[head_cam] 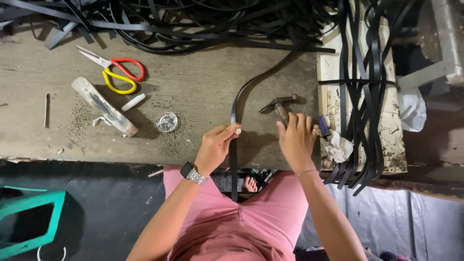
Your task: Punching a series of holes into a long leather strap using a manual punch tool and a hammer.
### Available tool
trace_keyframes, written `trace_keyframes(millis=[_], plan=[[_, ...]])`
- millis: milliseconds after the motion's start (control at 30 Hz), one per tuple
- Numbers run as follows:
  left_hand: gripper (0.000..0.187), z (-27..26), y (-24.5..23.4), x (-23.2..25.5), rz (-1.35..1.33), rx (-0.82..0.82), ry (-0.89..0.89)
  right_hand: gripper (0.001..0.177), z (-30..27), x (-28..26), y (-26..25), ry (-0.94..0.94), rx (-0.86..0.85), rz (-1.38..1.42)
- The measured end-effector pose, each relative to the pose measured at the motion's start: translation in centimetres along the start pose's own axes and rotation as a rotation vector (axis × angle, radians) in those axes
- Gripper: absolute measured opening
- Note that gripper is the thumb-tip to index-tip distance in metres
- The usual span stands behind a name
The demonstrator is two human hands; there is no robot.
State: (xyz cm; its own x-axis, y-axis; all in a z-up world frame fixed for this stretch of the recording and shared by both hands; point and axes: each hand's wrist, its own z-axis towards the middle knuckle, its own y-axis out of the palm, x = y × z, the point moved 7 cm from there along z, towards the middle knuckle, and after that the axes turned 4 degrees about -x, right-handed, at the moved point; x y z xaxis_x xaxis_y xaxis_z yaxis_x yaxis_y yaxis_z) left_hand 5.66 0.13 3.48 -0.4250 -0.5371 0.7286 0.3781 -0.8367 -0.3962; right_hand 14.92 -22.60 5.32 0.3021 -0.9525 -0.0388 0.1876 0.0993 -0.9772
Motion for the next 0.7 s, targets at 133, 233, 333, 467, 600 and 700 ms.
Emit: trace_keyframes(millis=[133, 233, 333, 467, 600, 700], plan=[[0.034, 0.3, -0.3, 0.4, -0.076, 0.004, 0.010, 0.041, -0.2, 0.6, 0.2, -0.002, -0.029, 0.303], [0.032, 0.4, -0.4, 0.6, -0.113, 0.012, -0.006, 0.046, -1.4, -0.9, -4.8, 0.011, -0.053, 0.684], [0.031, -0.3, 0.1, -0.1, -0.061, -0.014, -0.022, 0.052, -2.7, -2.1, -5.9, -0.039, -0.054, 0.752], [0.034, -0.1, 0.4, -0.4, -0.054, -0.027, -0.019, 0.042, -3.9, -6.9, -7.8, -0.213, 0.005, 0.421], [0.033, 0.0, 0.3, -0.2, -0.014, -0.035, 0.007, 0.047, -3.3, -6.2, -9.2, -0.149, -0.060, 0.659], [0.028, 0.1, 0.1, 0.5, -0.017, -0.025, 0.005, 0.045, -4.1, -3.3, -7.5, -0.064, 0.074, 0.637]])
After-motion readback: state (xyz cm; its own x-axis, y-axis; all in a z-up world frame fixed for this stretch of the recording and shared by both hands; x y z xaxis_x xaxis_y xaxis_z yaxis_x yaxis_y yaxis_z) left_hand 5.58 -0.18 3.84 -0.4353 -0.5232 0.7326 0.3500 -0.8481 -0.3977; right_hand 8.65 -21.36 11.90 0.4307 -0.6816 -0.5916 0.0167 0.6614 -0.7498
